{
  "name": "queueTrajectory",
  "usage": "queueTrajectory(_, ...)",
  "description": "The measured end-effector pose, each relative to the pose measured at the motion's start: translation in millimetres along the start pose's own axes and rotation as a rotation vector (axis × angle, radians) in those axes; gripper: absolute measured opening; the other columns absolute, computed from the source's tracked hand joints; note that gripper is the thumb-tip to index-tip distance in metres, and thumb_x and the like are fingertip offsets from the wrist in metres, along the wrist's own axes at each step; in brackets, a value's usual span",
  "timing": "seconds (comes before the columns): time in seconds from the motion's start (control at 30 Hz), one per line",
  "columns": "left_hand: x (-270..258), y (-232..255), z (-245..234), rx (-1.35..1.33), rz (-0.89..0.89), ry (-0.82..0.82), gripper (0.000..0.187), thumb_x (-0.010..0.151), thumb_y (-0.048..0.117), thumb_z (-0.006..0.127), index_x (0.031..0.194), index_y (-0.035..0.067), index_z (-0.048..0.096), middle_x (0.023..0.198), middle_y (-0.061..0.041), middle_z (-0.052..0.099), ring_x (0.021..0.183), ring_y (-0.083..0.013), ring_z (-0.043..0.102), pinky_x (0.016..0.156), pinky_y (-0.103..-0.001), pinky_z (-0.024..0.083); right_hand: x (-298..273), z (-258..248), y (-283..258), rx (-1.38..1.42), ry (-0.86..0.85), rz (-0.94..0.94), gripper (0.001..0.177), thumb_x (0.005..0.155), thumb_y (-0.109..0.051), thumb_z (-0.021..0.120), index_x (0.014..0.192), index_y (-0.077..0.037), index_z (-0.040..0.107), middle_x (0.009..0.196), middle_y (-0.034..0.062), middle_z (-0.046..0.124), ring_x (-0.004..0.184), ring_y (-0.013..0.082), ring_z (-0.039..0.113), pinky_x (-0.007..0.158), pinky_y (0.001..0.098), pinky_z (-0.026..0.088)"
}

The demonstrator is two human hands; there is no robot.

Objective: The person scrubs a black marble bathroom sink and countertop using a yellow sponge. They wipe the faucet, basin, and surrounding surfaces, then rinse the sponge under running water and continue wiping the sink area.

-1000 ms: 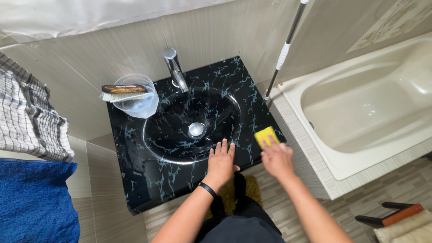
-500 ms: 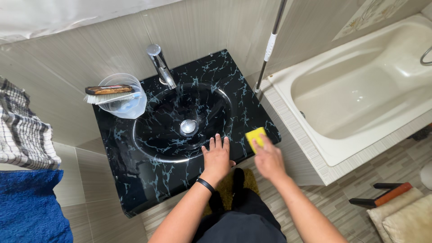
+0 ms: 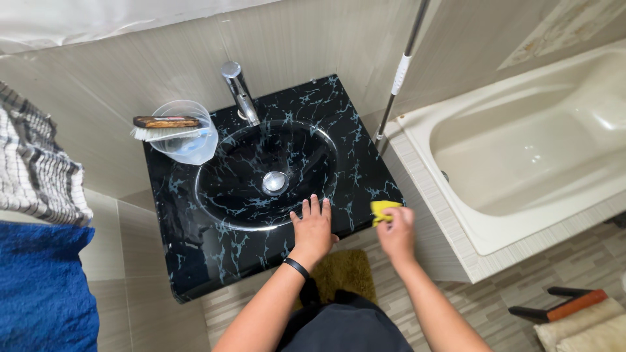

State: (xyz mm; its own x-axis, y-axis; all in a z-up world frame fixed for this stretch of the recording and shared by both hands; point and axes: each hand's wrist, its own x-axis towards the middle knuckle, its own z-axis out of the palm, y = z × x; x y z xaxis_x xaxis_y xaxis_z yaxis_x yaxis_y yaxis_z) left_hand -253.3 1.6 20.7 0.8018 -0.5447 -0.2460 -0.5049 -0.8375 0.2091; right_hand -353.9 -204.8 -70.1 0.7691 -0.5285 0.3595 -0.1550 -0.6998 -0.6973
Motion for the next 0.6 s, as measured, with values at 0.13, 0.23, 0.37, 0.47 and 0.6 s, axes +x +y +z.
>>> queueTrajectory(0.13, -0.3, 7.1, 1.0, 0.017, -0.035, -0.007, 0.111, 0.072, 0.043, 0.089, 0.157, 0.007, 0.027, 0.163, -0.024, 0.024, 0.15, -0.042, 0.026, 0.111, -0.07, 0.03, 8.1, 3.3, 54.8, 0.027, 0.078, 0.197, 0.027, 0.08, -0.002, 0.07, 0.105, -0.007, 0.063, 0.116, 0.0126, 0.055, 0.079, 0.0242, 0.06, 0.076, 0.0357, 0.054)
queueTrajectory(0.23, -0.4, 14.7, 4.6, 0.048, -0.046, 0.019, 0.11, 0.073, 0.041, 0.089, 0.158, 0.006, 0.027, 0.163, -0.025, 0.023, 0.15, -0.0439, 0.025, 0.11, -0.071, 0.03, -6.9, 27.3, 78.4, 0.206, 0.072, 0.228, 0.03, 0.081, 0.003, 0.07, 0.11, -0.003, 0.06, 0.112, 0.0146, 0.053, 0.084, 0.0219, 0.057, 0.078, 0.0355, 0.051)
queueTrajectory(0.37, -0.9, 26.9, 3.8, 0.046, -0.09, -0.001, 0.11, 0.074, 0.039, 0.089, 0.158, 0.008, 0.025, 0.164, -0.024, 0.02, 0.151, -0.0438, 0.022, 0.111, -0.071, 0.029, -27.0, 55.0, 69.4, 0.959, -0.051, 0.828, 0.03, 0.086, 0.004, 0.064, 0.111, -0.003, 0.05, 0.099, 0.0126, 0.062, 0.082, 0.0202, 0.065, 0.078, 0.0402, 0.055)
queueTrajectory(0.47, -3.6, 31.1, 9.2, 0.026, -0.116, 0.026, 0.104, 0.076, 0.035, 0.086, 0.158, 0.011, 0.028, 0.164, -0.023, 0.021, 0.152, -0.0423, 0.022, 0.111, -0.071, 0.028, -17.6, 55.1, 78.7, 1.058, -0.046, 0.988, 0.031, 0.085, 0.006, 0.059, 0.112, -0.005, 0.049, 0.099, 0.0148, 0.063, 0.082, 0.0232, 0.068, 0.084, 0.0466, 0.059)
queueTrajectory(0.6, -10.8, 31.9, 30.8, 0.058, -0.112, 0.127, 0.085, 0.083, 0.021, 0.076, 0.157, 0.013, 0.034, 0.163, -0.023, 0.024, 0.15, -0.0425, 0.024, 0.111, -0.071, 0.029, -2.8, 49.0, 113.8, 1.168, 0.001, 0.996, 0.028, 0.09, 0.005, 0.055, 0.116, -0.004, 0.049, 0.097, 0.0141, 0.061, 0.082, 0.0231, 0.065, 0.086, 0.0493, 0.06)
